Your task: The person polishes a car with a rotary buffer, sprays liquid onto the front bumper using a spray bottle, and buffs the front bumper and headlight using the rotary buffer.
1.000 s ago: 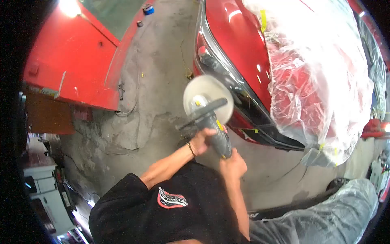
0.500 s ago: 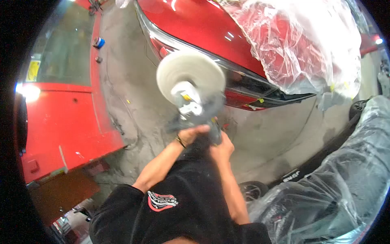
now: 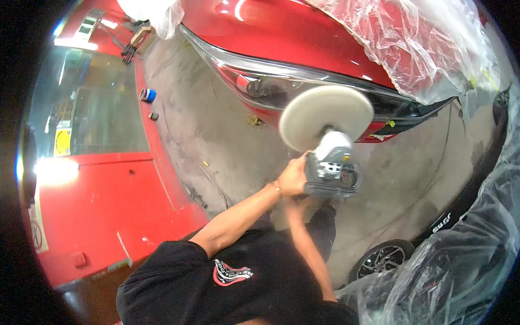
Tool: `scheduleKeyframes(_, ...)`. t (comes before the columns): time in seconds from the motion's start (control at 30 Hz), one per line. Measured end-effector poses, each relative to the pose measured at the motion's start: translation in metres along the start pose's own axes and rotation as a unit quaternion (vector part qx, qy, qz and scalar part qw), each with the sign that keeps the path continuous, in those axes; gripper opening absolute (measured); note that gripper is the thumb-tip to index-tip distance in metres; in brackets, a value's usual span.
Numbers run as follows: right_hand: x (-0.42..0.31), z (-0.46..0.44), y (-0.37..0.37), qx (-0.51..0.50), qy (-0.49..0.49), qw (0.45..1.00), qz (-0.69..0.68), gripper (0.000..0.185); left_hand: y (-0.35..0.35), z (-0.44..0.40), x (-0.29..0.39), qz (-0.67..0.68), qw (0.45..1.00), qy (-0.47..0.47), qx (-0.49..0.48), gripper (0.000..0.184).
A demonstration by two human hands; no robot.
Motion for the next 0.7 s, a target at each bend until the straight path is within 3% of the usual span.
scheduleKeyframes(0.03,-0.011,0.014,-0.023,0.014,0.046,0.999,-0.009,0.035,0.019,0.011,-0.023,0.022,0.998,-0.05,0.019,0.085)
scheduleKeyframes(0.07,-0.013,0.025,-0.049,0.026,0.093,0.995,-0.016,0.035,0.054,0.019,-0.006,0.039,0.999,-0.016,-0.008,0.084)
scheduleKeyframes(0.17,-0.004,0.052,-0.119,-0.037,0.072,0.997,-0.003,0.039,0.134,0.05,-0.037,0.113,0.992,0.048,-0.033,0.069)
scheduleKeyframes(0.2,0.006,0.06,-0.141,-0.048,0.038,0.998,-0.019,0.039,0.162,0.06,-0.044,0.093,0.995,0.024,-0.016,0.065)
scheduleKeyframes(0.23,0.002,0.068,-0.16,-0.065,0.034,0.996,-0.045,0.043,0.185,0.071,-0.063,0.095,0.988,0.118,-0.023,0.053)
scheduleKeyframes(0.27,-0.005,0.073,-0.176,-0.083,0.03,0.994,-0.072,0.047,0.202,0.081,-0.079,0.174,0.98,0.096,0.023,0.041)
scheduleKeyframes(0.37,-0.04,0.067,-0.206,-0.064,0.135,0.988,-0.027,0.036,0.246,0.089,-0.114,0.117,0.992,0.029,0.027,0.06)
scheduleKeyframes(0.47,-0.068,0.057,-0.198,-0.111,0.111,0.986,0.052,0.037,0.256,0.082,-0.095,0.219,0.974,0.039,0.05,0.069)
scheduleKeyframes(0.57,-0.101,0.063,-0.163,-0.049,0.126,0.986,0.099,0.037,0.239,0.082,-0.052,0.277,0.956,0.099,0.009,0.07)
scheduleKeyframes(0.67,-0.086,0.072,-0.118,-0.034,0.101,0.987,0.119,0.037,0.179,0.087,-0.073,0.285,0.946,0.143,-0.067,0.068)
scheduleKeyframes(0.7,-0.086,0.076,-0.103,-0.019,0.089,0.989,0.112,0.037,0.155,0.083,-0.072,0.207,0.97,0.103,-0.068,0.071)
Point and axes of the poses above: each hand's wrist, its own z-axis away from the middle knuckle, its own y-axis out of the back of the hand, x = y × z, the point moved 2 cm from there along -z, towards the middle knuckle, and after that the axes turned 3 degrees about x, right-handed, at the moved point
